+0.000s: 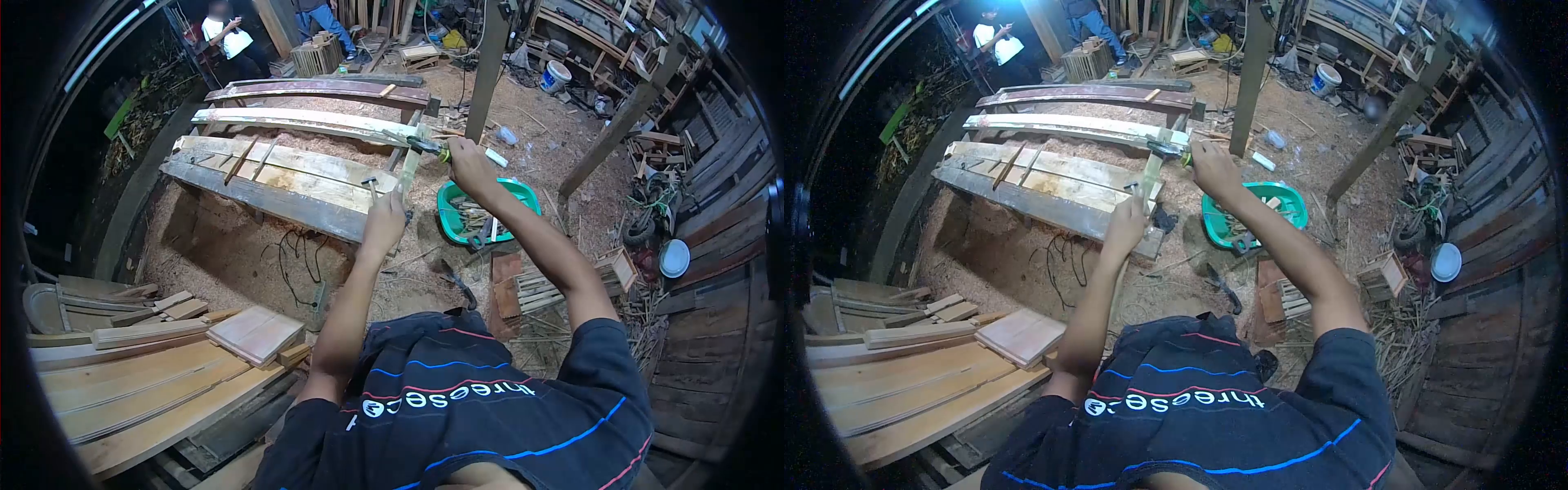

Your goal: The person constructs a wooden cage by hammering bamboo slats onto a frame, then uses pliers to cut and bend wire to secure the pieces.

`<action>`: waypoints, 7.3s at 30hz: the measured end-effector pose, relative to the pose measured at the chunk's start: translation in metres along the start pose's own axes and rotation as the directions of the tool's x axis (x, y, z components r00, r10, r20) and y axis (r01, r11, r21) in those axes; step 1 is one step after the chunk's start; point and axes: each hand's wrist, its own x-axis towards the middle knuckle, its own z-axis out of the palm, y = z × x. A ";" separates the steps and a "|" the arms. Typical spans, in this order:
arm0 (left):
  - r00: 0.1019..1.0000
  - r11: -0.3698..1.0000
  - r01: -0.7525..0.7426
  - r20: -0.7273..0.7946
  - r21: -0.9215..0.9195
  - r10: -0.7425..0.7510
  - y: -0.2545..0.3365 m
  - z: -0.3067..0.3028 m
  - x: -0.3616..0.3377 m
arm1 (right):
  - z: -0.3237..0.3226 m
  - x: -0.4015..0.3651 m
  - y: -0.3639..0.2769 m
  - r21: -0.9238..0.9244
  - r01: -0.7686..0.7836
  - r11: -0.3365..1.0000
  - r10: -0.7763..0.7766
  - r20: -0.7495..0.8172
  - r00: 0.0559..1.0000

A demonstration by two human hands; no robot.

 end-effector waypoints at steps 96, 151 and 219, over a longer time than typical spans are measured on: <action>0.846 0.739 0.529 -0.324 0.417 -0.423 -0.495 -0.004 0.199 | 0.644 0.046 -0.021 0.509 -0.475 0.717 0.195 0.508 0.839; 0.879 0.819 -0.449 0.343 0.358 0.332 -0.504 0.026 0.240 | 0.551 -0.028 0.049 0.511 -0.791 0.336 0.394 0.686 0.611; 0.104 0.933 0.012 0.927 0.360 -0.360 -0.382 0.848 -0.159 | 0.365 -0.747 0.304 0.677 -0.557 -0.481 0.859 0.238 -0.453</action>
